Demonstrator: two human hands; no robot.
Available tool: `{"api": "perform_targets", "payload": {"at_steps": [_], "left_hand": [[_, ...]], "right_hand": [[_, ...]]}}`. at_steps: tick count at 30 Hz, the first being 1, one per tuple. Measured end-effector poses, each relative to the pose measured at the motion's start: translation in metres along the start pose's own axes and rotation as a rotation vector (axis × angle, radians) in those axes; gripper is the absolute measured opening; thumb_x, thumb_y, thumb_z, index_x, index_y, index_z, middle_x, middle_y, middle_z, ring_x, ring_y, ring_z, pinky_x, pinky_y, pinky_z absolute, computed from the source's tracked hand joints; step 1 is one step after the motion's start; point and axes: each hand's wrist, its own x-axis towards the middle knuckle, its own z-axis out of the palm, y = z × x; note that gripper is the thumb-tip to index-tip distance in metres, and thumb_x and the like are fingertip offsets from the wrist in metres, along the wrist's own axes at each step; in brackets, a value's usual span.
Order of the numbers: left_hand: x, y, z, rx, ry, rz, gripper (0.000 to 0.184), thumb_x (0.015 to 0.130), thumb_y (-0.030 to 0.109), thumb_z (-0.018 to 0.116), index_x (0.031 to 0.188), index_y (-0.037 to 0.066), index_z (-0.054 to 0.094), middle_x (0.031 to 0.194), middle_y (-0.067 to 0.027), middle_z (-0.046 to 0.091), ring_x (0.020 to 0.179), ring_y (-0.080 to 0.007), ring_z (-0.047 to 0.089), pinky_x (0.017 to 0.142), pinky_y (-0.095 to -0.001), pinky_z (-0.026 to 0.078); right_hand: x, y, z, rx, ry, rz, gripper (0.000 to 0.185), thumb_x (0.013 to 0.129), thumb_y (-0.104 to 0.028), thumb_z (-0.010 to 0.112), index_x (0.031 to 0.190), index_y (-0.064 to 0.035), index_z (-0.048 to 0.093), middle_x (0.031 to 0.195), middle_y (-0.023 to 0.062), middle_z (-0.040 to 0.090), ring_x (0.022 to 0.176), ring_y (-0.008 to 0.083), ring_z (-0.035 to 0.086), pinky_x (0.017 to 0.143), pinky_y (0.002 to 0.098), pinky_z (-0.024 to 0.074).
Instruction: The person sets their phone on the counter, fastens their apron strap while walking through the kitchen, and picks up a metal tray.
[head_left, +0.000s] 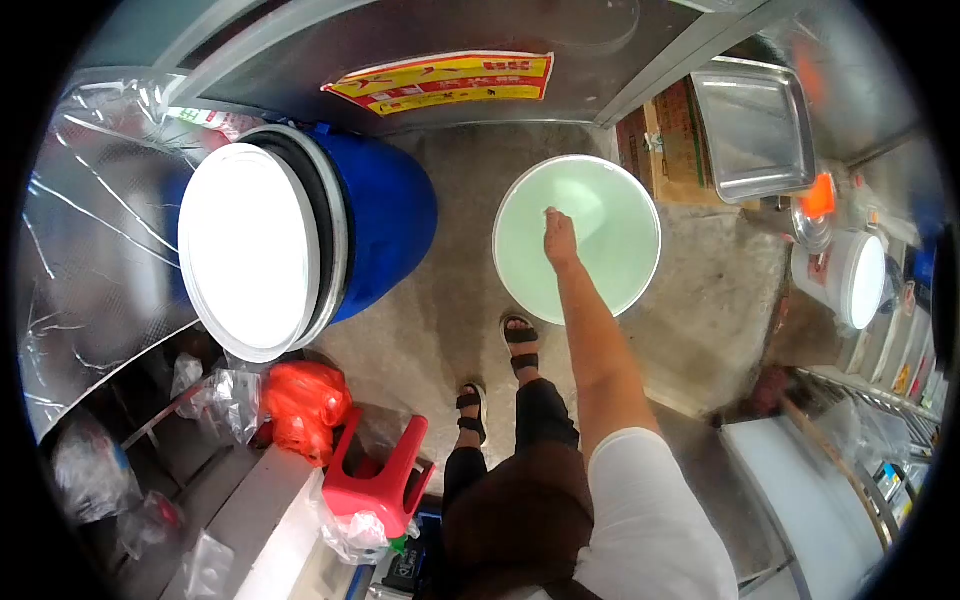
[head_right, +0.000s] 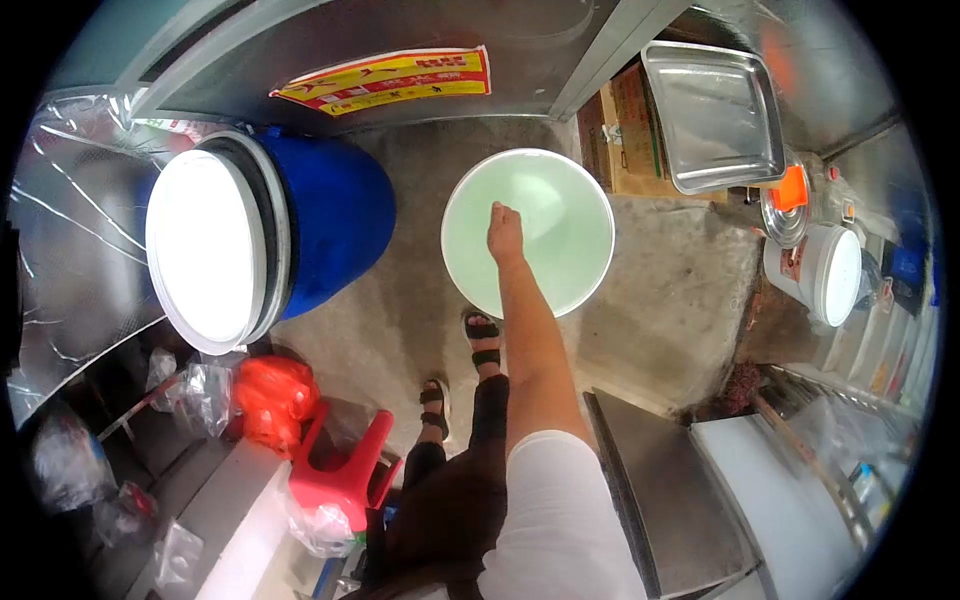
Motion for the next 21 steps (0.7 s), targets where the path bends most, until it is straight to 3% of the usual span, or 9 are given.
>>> {"api": "perform_targets", "payload": {"at_steps": [1,4,6,7,8,11,13,17,21], "left_hand": [[0.003,0.006,-0.003,0.008,0.001,0.006,0.033,0.08,0.022,0.051,0.105,0.001,0.05,0.092,-0.0129,0.058,0.085,-0.0262,0.055,0.07,-0.0356,0.045],[0.009,0.025,-0.015,0.02,-0.001,0.022,0.033,0.08,0.022,0.052,0.105,0.001,0.05,0.092,-0.0129,0.058,0.085,-0.0259,0.055,0.07,-0.0353,0.045],[0.016,0.042,-0.022,0.028,0.002,0.051,0.034,0.079,0.022,0.052,0.106,0.001,0.049,0.092,-0.0129,0.057,0.085,-0.0257,0.055,0.07,-0.0352,0.045],[0.019,0.05,-0.026,0.032,0.0,0.07,0.034,0.079,0.022,0.052,0.106,0.001,0.049,0.092,-0.0129,0.057,0.085,-0.0256,0.055,0.07,-0.0351,0.044],[0.023,0.06,-0.029,0.034,0.005,0.086,0.034,0.079,0.021,0.052,0.106,0.001,0.049,0.092,-0.0129,0.057,0.085,-0.0255,0.055,0.07,-0.035,0.044],[0.027,0.079,-0.041,0.043,0.021,0.138,0.035,0.079,0.021,0.053,0.107,0.001,0.048,0.093,-0.0129,0.057,0.085,-0.0252,0.055,0.07,-0.0347,0.044],[0.026,0.084,-0.051,0.033,0.037,0.15,0.035,0.079,0.021,0.053,0.107,0.0,0.048,0.093,-0.0129,0.057,0.085,-0.025,0.055,0.071,-0.0346,0.044],[0.028,0.086,-0.057,0.043,0.043,0.161,0.036,0.079,0.02,0.053,0.108,0.0,0.047,0.093,-0.0129,0.057,0.085,-0.0246,0.055,0.071,-0.0342,0.044],[0.029,0.082,-0.05,0.059,0.029,0.151,0.037,0.079,0.02,0.054,0.109,0.0,0.046,0.093,-0.0129,0.057,0.086,-0.0242,0.055,0.071,-0.0339,0.044]], "right_hand": [[0.006,0.033,0.028,0.067,0.054,-0.224,0.034,0.087,-0.028,0.039,0.095,0.0016,0.053,0.08,0.0061,0.056,0.072,0.0161,0.053,0.067,0.0293,0.0428],[-0.049,-0.031,0.048,0.766,-0.218,0.14,0.023,0.086,-0.021,0.039,0.087,-0.0039,0.055,0.073,0.0039,0.055,0.062,0.0126,0.052,0.057,0.0249,0.043],[-0.1,-0.08,0.056,0.495,-0.468,-0.041,0.033,0.089,-0.03,0.037,0.091,-0.0026,0.055,0.077,0.0047,0.056,0.068,0.014,0.053,0.067,0.0286,0.044],[-0.13,-0.107,0.057,0.657,-0.555,0.165,0.036,0.089,-0.033,0.038,0.099,-0.0028,0.055,0.089,0.0063,0.056,0.08,0.0153,0.053,0.074,0.029,0.0428],[-0.147,-0.109,0.068,0.46,-0.685,0.074,0.038,0.088,-0.033,0.038,0.107,-0.0029,0.052,0.105,0.0105,0.053,0.096,0.0209,0.049,0.083,0.0332,0.0396],[-0.183,-0.074,0.124,-0.443,-0.464,-0.277,0.04,0.087,-0.032,0.04,0.11,-0.002,0.05,0.117,0.0158,0.045,0.109,0.0275,0.042,0.09,0.0377,0.0353],[-0.192,-0.095,0.113,0.051,-0.51,-0.118,0.04,0.085,-0.029,0.042,0.112,-0.0009,0.048,0.117,0.0185,0.046,0.109,0.0324,0.041,0.091,0.0403,0.0344],[-0.181,-0.097,0.092,-0.208,-0.415,-0.257,0.042,0.083,-0.028,0.044,0.114,-0.001,0.047,0.115,0.0187,0.047,0.108,0.0332,0.042,0.091,0.0391,0.0351],[-0.173,-0.112,0.048,-0.063,-0.626,0.029,0.04,0.084,-0.026,0.046,0.114,0.0011,0.047,0.112,0.0182,0.049,0.105,0.0306,0.047,0.088,0.0363,0.038]]}}
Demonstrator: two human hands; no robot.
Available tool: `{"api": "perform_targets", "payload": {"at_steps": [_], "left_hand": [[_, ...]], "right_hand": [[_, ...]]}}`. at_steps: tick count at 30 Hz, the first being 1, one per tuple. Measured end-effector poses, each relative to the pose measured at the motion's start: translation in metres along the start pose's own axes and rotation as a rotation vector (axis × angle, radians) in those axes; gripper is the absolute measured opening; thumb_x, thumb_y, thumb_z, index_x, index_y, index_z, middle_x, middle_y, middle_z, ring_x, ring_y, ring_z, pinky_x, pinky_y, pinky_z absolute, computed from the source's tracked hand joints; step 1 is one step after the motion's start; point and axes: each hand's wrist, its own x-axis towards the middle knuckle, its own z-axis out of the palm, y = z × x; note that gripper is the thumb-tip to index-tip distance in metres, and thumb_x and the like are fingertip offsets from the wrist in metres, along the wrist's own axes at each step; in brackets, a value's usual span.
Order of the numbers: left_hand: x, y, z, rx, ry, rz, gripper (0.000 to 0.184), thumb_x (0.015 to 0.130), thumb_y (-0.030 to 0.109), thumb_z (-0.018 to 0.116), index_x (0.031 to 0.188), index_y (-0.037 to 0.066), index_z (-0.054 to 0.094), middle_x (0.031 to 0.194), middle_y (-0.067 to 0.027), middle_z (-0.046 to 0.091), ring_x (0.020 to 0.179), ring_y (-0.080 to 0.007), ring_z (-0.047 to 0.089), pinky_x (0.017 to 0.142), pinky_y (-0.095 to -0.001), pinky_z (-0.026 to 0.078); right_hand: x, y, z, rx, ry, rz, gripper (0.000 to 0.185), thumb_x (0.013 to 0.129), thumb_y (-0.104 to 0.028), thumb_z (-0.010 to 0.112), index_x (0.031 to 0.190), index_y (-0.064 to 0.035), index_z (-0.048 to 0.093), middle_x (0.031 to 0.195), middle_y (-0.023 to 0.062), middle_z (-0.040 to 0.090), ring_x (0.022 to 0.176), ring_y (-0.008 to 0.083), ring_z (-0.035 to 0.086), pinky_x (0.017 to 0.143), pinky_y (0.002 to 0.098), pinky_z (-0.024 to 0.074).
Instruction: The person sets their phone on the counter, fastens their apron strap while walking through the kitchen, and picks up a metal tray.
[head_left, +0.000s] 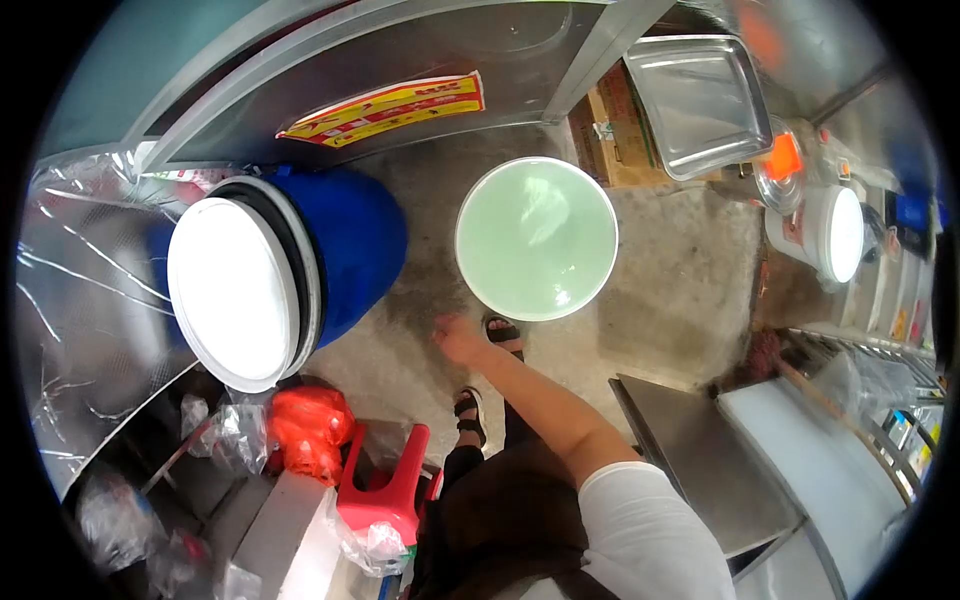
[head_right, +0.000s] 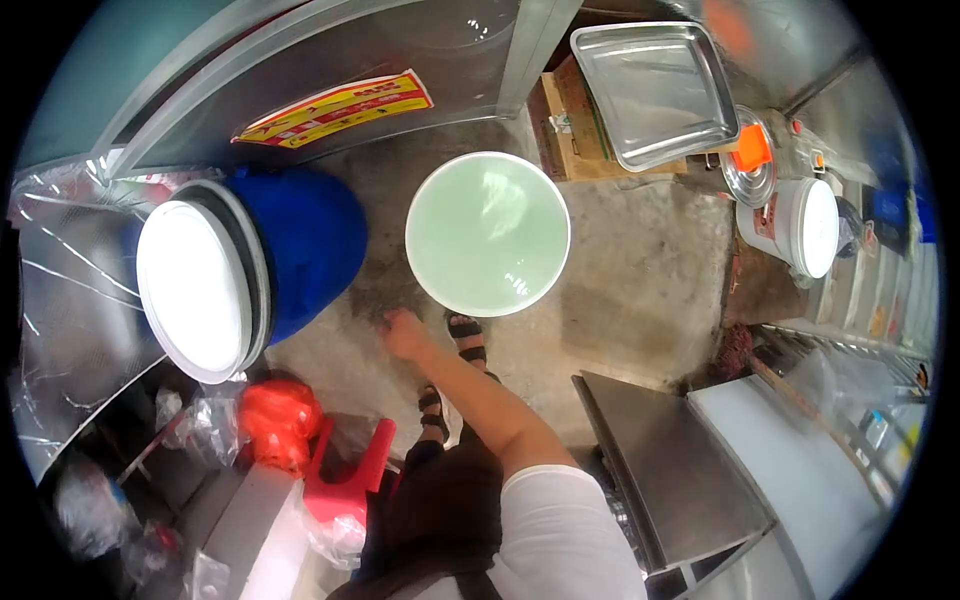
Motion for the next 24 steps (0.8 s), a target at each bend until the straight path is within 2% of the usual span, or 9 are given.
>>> {"api": "perform_targets", "payload": {"at_steps": [2,4,8,13,15,17,18,21,24], "left_hand": [[-0.001,-0.002,0.004,0.016,-0.014,-0.006,0.037,0.079,0.02,0.054,0.109,0.0,0.046,0.094,-0.0129,0.057,0.086,-0.024,0.055,0.072,-0.0337,0.044],[0.0,-0.002,0.009,0.023,-0.027,-0.002,0.038,0.079,0.019,0.054,0.11,0.0,0.045,0.094,-0.0129,0.057,0.086,-0.0238,0.055,0.072,-0.0335,0.044],[0.002,0.003,0.006,0.028,-0.017,0.022,0.039,0.078,0.019,0.055,0.111,0.0,0.045,0.094,-0.0128,0.057,0.086,-0.0234,0.054,0.072,-0.0331,0.044],[-0.008,0.005,0.002,0.042,-0.004,0.065,0.04,0.078,0.018,0.055,0.112,0.0,0.044,0.094,-0.0128,0.057,0.086,-0.023,0.054,0.073,-0.0327,0.044],[-0.012,0.002,0.0,0.053,0.002,0.086,0.041,0.078,0.018,0.055,0.112,-0.001,0.043,0.095,-0.0128,0.057,0.087,-0.0228,0.054,0.073,-0.0325,0.044],[-0.014,0.0,-0.004,0.066,0.007,0.113,0.041,0.078,0.018,0.056,0.113,-0.001,0.043,0.095,-0.0128,0.057,0.087,-0.0226,0.054,0.073,-0.0324,0.044],[-0.014,-0.001,-0.007,0.076,0.009,0.131,0.042,0.078,0.018,0.056,0.113,-0.001,0.043,0.095,-0.0128,0.057,0.087,-0.0225,0.054,0.073,-0.0323,0.044],[-0.014,-0.005,-0.022,0.094,0.015,0.192,0.042,0.078,0.017,0.056,0.113,-0.001,0.042,0.095,-0.0128,0.056,0.087,-0.0222,0.054,0.073,-0.032,0.044],[-0.013,-0.016,-0.043,0.119,0.016,0.274,0.043,0.078,0.017,0.057,0.114,-0.001,0.041,0.095,-0.0128,0.056,0.087,-0.0219,0.054,0.074,-0.0317,0.044]], "right_hand": [[0.001,0.003,-0.01,0.239,-0.038,0.137,0.039,0.084,-0.026,0.047,0.112,0.0011,0.048,0.112,0.0167,0.05,0.104,0.0285,0.048,0.088,0.0355,0.0385],[-0.009,-0.007,-0.022,1.379,-0.194,0.256,0.035,0.079,-0.022,0.054,0.105,0.0009,0.053,0.114,0.0163,0.049,0.098,0.0243,0.052,0.085,0.0327,0.0424],[-0.005,0.008,0.014,1.38,-0.33,0.141,0.037,0.083,-0.03,0.051,0.107,-0.0016,0.053,0.114,0.0087,0.05,0.103,0.0222,0.049,0.087,0.0369,0.0393],[-0.048,-0.014,0.062,-0.574,-0.211,-0.131,0.037,0.079,-0.026,0.051,0.106,-0.0013,0.053,0.116,0.0161,0.047,0.104,0.031,0.046,0.089,0.0388,0.0369],[-0.068,-0.013,0.084,-0.781,-0.11,-0.249,0.038,0.078,-0.025,0.05,0.108,-0.0026,0.052,0.114,0.018,0.048,0.105,0.0326,0.045,0.088,0.0385,0.0369],[-0.065,0.015,0.12,-0.188,0.03,-0.208,0.04,0.078,-0.026,0.047,0.111,-0.0022,0.048,0.107,0.0176,0.051,0.108,0.0325,0.042,0.089,0.0424,0.0344],[-0.075,0.0,0.108,-0.186,0.046,-0.212,0.04,0.078,-0.026,0.047,0.111,-0.0022,0.048,0.107,0.0176,0.051,0.108,0.0325,0.042,0.089,0.0424,0.0344],[-0.107,-0.015,0.083,-0.397,-0.167,0.042,0.045,0.075,-0.027,0.05,0.111,-0.0006,0.047,0.104,0.0147,0.053,0.111,0.0307,0.04,0.09,0.0464,0.0314],[-0.125,-0.01,0.087,-0.678,-0.062,-0.044,0.046,0.072,-0.031,0.053,0.109,-0.0033,0.051,0.106,0.0126,0.053,0.112,0.0304,0.038,0.09,0.0454,0.032]]}}
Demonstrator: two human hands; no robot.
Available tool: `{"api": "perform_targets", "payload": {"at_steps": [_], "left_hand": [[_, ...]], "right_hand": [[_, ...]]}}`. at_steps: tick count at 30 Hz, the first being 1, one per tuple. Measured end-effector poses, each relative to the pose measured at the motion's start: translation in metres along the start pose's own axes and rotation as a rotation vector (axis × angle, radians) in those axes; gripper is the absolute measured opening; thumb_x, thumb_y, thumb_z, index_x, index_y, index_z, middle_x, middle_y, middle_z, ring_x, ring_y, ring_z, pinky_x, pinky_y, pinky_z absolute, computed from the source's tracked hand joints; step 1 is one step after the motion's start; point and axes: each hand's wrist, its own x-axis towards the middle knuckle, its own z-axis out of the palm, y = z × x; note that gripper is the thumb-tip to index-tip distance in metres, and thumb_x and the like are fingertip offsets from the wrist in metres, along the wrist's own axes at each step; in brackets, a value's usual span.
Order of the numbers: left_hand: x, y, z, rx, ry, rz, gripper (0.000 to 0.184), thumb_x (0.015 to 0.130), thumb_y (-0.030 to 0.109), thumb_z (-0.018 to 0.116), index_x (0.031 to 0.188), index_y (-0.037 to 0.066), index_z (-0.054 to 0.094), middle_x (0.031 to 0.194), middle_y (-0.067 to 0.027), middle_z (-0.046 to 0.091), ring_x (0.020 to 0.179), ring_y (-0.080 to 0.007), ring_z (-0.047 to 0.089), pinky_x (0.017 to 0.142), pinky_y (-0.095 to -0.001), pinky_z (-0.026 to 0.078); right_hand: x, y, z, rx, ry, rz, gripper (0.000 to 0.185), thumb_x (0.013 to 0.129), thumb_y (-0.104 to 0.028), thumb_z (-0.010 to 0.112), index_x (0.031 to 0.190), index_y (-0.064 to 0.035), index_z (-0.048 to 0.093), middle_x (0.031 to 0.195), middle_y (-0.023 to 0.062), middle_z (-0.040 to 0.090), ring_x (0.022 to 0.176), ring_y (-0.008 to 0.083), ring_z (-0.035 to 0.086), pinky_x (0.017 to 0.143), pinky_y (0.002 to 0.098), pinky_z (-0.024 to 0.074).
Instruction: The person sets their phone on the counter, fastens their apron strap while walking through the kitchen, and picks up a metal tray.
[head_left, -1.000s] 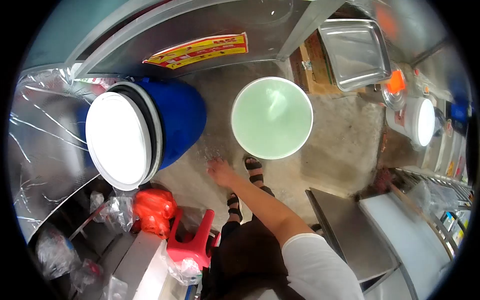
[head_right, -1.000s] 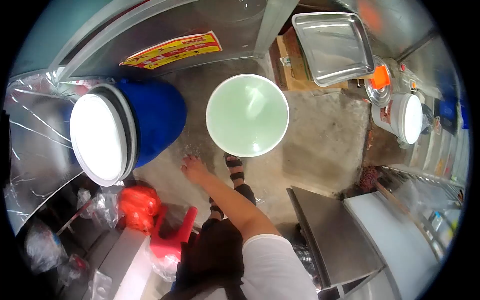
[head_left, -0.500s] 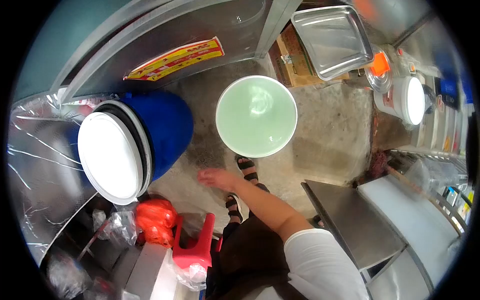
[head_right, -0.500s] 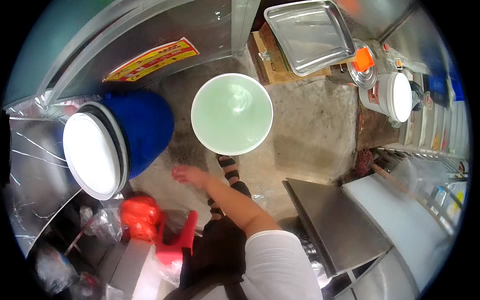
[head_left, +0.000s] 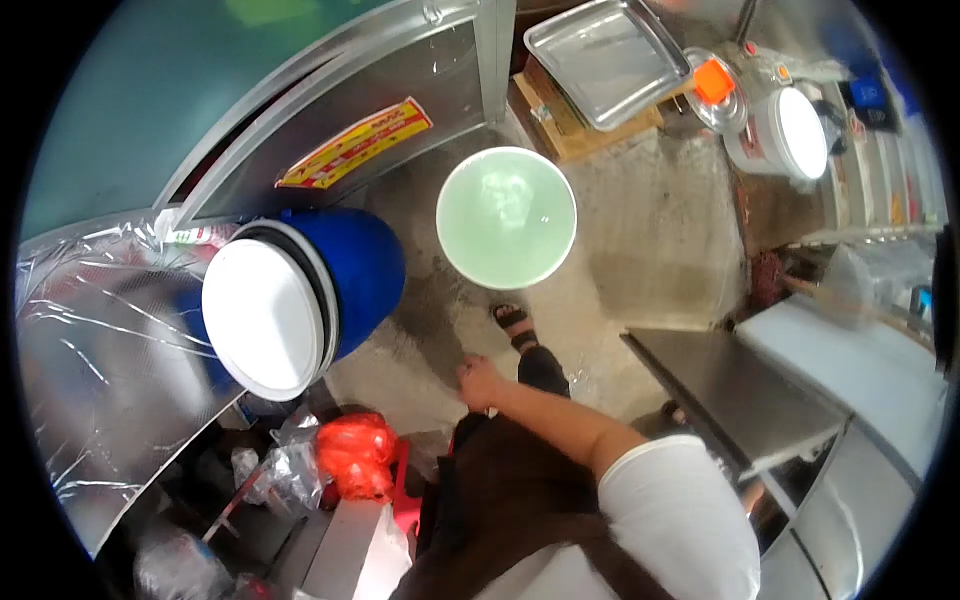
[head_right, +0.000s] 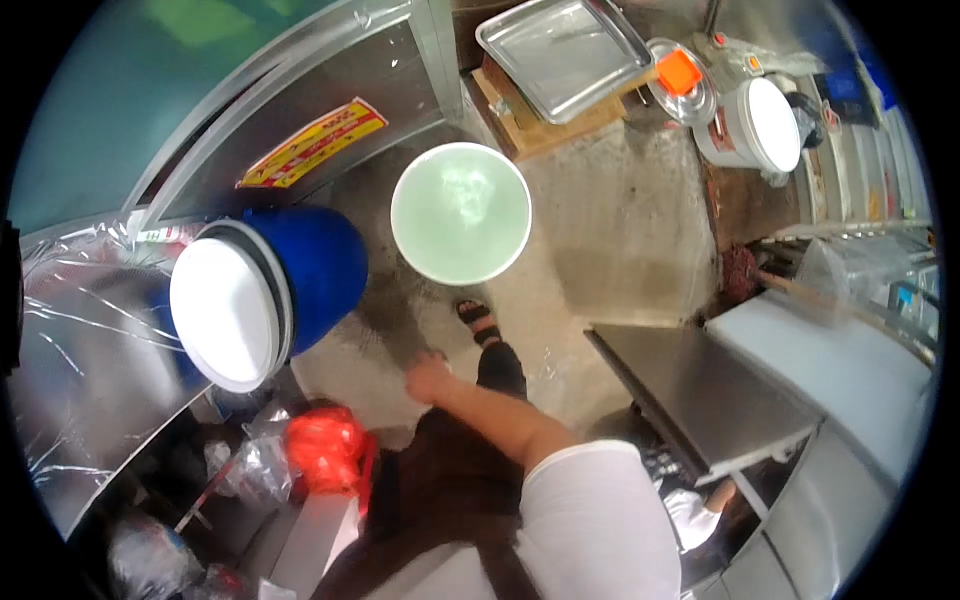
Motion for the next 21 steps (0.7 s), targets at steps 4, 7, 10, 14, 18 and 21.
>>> {"api": "perform_targets", "payload": {"at_steps": [4,7,10,14,18,21], "left_hand": [[0.014,-0.014,-0.024,0.008,0.004,0.137,0.045,0.078,0.017,0.057,0.115,-0.001,0.041,0.096,-0.0128,0.056,0.087,-0.0215,0.054,0.074,-0.0314,0.044],[0.028,-0.028,-0.045,0.003,0.013,0.265,0.045,0.077,0.016,0.057,0.116,-0.001,0.04,0.096,-0.0128,0.056,0.088,-0.0212,0.054,0.074,-0.0311,0.044],[0.048,-0.038,-0.069,-0.048,0.034,0.411,0.046,0.077,0.016,0.058,0.116,-0.001,0.039,0.096,-0.0128,0.056,0.088,-0.0209,0.054,0.075,-0.0309,0.043],[0.058,-0.02,-0.092,-0.012,0.076,0.629,0.055,0.077,0.014,0.059,0.121,-0.001,0.031,0.096,-0.014,0.056,0.087,-0.0197,0.054,0.075,-0.0293,0.043],[0.085,-0.008,-0.096,-0.109,-0.028,0.652,0.066,0.077,0.012,0.06,0.128,0.0,0.019,0.098,-0.0156,0.056,0.088,-0.0172,0.053,0.075,-0.0276,0.043],[0.073,0.029,-0.1,0.296,-0.04,0.778,0.05,0.078,0.017,0.058,0.12,0.0,0.037,0.103,-0.0156,0.055,0.095,-0.0241,0.053,0.08,-0.0325,0.042]], "right_hand": [[-0.036,0.008,0.003,0.027,0.275,0.105,0.041,0.071,-0.032,0.054,0.097,-0.0011,0.059,0.108,0.0132,0.052,0.114,0.0314,0.035,0.092,0.0425,0.0304],[-0.08,0.009,0.005,0.139,0.456,0.252,0.041,0.071,-0.029,0.054,0.096,0.0026,0.057,0.106,0.0161,0.052,0.11,0.0341,0.039,0.09,0.0423,0.033],[-0.113,0.013,0.039,0.548,0.537,0.528,0.043,0.071,-0.028,0.055,0.096,0.007,0.053,0.093,0.0212,0.057,0.101,0.0349,0.047,0.084,0.0408,0.0392],[-0.184,-0.025,0.07,0.594,0.566,0.807,0.05,0.073,-0.033,0.055,0.105,0.0048,0.047,0.094,0.0225,0.056,0.099,0.0348,0.049,0.083,0.0389,0.0406],[-0.242,-0.062,0.103,0.399,0.372,0.869,0.056,0.074,-0.04,0.053,0.11,0.0032,0.049,0.108,0.0213,0.052,0.107,0.0322,0.046,0.09,0.0375,0.0357],[-0.27,-0.093,0.152,0.267,0.545,0.979,0.053,0.074,-0.041,0.052,0.104,0.0023,0.054,0.113,0.0191,0.05,0.108,0.03,0.046,0.093,0.0379,0.0324]]}}
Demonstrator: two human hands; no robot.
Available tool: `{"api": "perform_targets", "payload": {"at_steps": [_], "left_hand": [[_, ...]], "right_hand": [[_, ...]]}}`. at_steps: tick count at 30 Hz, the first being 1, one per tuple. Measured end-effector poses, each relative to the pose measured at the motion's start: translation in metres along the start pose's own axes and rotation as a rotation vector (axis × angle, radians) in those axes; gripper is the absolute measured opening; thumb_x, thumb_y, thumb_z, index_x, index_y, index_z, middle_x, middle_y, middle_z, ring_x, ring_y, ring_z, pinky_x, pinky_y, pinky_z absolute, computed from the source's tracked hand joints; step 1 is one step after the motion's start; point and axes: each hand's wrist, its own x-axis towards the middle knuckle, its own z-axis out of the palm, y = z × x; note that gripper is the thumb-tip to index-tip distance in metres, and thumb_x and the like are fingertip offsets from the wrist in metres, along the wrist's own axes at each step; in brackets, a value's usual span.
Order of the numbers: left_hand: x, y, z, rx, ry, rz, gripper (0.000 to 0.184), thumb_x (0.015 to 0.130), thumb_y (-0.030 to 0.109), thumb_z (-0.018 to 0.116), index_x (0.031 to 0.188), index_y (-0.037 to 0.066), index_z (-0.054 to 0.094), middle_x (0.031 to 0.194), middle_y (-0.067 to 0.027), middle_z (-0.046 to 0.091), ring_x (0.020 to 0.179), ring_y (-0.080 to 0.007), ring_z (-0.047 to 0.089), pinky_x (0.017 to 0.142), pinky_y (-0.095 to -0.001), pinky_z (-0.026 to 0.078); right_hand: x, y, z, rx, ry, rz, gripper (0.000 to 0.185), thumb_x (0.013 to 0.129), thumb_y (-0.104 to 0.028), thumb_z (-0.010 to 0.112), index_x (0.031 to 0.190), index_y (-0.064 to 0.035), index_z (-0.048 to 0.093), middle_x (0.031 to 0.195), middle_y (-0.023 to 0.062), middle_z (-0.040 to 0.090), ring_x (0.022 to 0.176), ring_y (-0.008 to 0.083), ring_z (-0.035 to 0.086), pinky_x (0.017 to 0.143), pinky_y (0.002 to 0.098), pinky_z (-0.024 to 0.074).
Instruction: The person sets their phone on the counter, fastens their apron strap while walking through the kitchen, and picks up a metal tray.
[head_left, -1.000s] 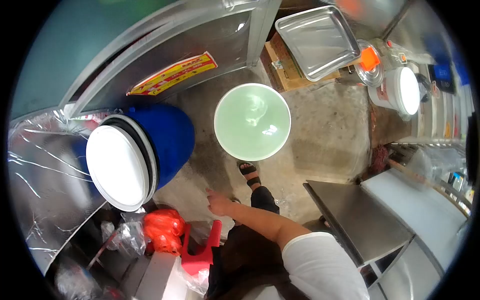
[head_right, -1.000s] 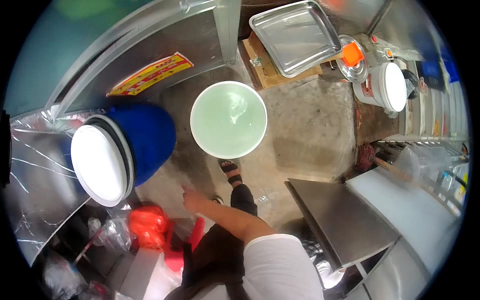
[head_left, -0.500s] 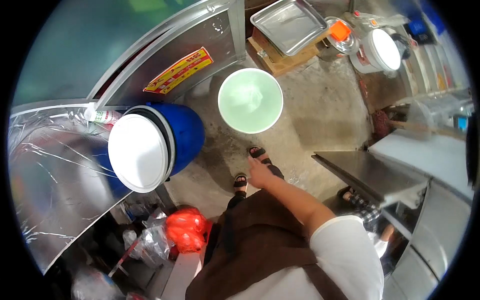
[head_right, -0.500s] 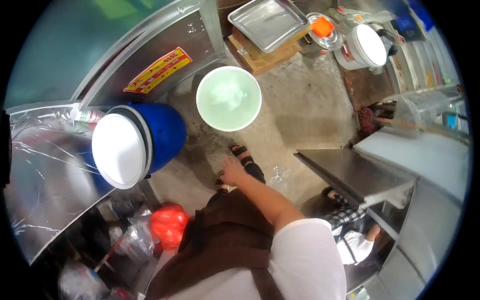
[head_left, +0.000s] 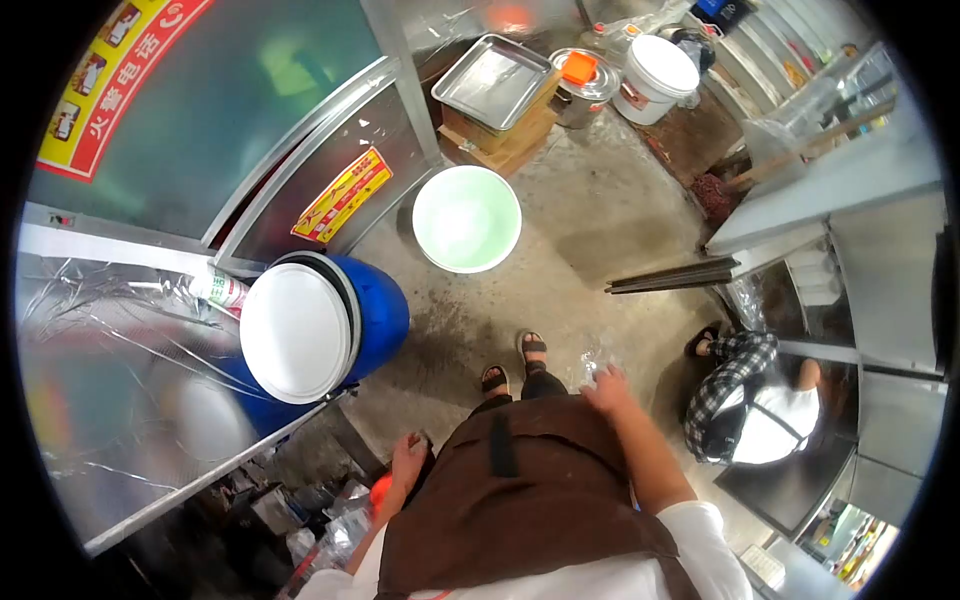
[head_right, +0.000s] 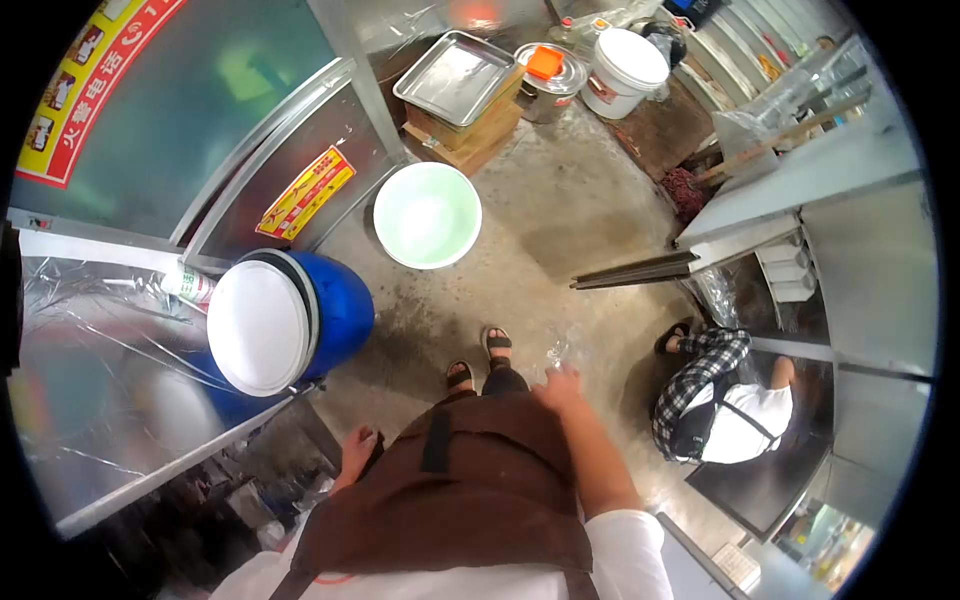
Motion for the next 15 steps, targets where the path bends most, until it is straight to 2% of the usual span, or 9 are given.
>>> {"api": "perform_targets", "payload": {"at_steps": [1,3,4,7,9,10,12,13,15], "left_hand": [[0.005,0.011,-0.002,0.139,-0.087,0.098,0.044,0.078,0.018,0.058,0.115,0.0,0.043,0.105,-0.0153,0.055,0.098,-0.0272,0.052,0.083,-0.0345,0.041],[0.014,0.035,-0.001,0.057,-0.096,0.116,0.034,0.078,0.019,0.057,0.106,0.0,0.052,0.106,-0.0158,0.054,0.101,-0.0306,0.05,0.086,-0.0369,0.039],[0.018,0.045,-0.001,0.115,-0.116,0.149,0.037,0.078,0.019,0.056,0.109,0.001,0.05,0.106,-0.0161,0.054,0.101,-0.0298,0.05,0.086,-0.0362,0.039],[0.019,0.095,-0.001,0.143,-0.141,0.199,0.048,0.077,0.019,0.056,0.119,0.002,0.041,0.101,-0.0161,0.056,0.098,-0.0286,0.052,0.084,-0.0361,0.04],[0.013,0.144,0.001,0.12,-0.156,0.008,0.054,0.077,0.019,0.055,0.124,0.001,0.034,0.096,-0.0146,0.059,0.095,-0.0285,0.054,0.081,-0.0367,0.041],[0.012,0.162,0.004,0.129,-0.162,0.019,0.054,0.077,0.019,0.055,0.124,0.001,0.034,0.096,-0.0146,0.059,0.095,-0.0285,0.054,0.081,-0.0367,0.041],[0.01,0.189,0.014,0.14,-0.199,0.013,0.056,0.076,0.02,0.055,0.124,0.001,0.035,0.094,-0.0138,0.06,0.092,-0.029,0.055,0.079,-0.037,0.042],[0.016,0.192,0.03,0.144,-0.199,0.02,0.056,0.076,0.02,0.055,0.124,0.001,0.035,0.094,-0.0138,0.06,0.092,-0.029,0.055,0.079,-0.037,0.042],[0.035,0.192,0.063,0.3,-0.272,0.274,0.057,0.076,0.021,0.054,0.124,0.001,0.034,0.099,-0.0144,0.059,0.093,-0.0288,0.054,0.08,-0.0361,0.041]], "right_hand": [[-0.015,0.008,0.008,0.008,0.008,0.009,0.053,0.074,-0.041,0.052,0.104,0.0023,0.054,0.113,0.0191,0.05,0.108,0.03,0.046,0.093,0.0379,0.0324],[-0.039,0.022,0.024,-0.04,0.132,0.004,0.052,0.073,-0.041,0.053,0.103,0.0008,0.055,0.117,0.0173,0.048,0.108,0.0296,0.046,0.094,0.0401,0.0295],[-0.044,0.035,0.041,-0.034,0.139,0.014,0.052,0.073,-0.041,0.053,0.103,0.0008,0.055,0.117,0.0173,0.048,0.108,0.0296,0.046,0.094,0.0401,0.0295],[-0.057,0.061,0.077,0.38,0.124,0.246,0.047,0.072,-0.037,0.057,0.102,-0.0021,0.058,0.102,0.0212,0.055,0.096,0.0313,0.053,0.085,0.0375,0.0401],[-0.077,0.067,0.078,0.641,0.069,0.43,0.044,0.072,-0.037,0.056,0.1,-0.0026,0.058,0.095,0.0202,0.058,0.089,0.0318,0.055,0.08,0.039,0.0423],[-0.085,0.071,0.082,0.731,0.056,0.496,0.044,0.072,-0.037,0.056,0.099,-0.0027,0.058,0.092,0.0199,0.059,0.087,0.032,0.056,0.078,0.0395,0.0431],[-0.104,0.08,0.091,0.577,0.11,0.388,0.04,0.072,-0.036,0.055,0.092,-0.003,0.06,0.083,0.0184,0.06,0.077,0.0336,0.057,0.071,0.0407,0.0446],[-0.117,0.088,0.097,0.582,0.115,0.391,0.04,0.072,-0.036,0.055,0.092,-0.003,0.06,0.083,0.0184,0.06,0.077,0.0336,0.057,0.071,0.0407,0.0446],[-0.144,0.099,0.108,0.548,0.173,0.426,0.038,0.073,-0.039,0.055,0.085,-0.003,0.061,0.1,0.023,0.055,0.101,0.0367,0.048,0.086,0.0447,0.0376]]}}
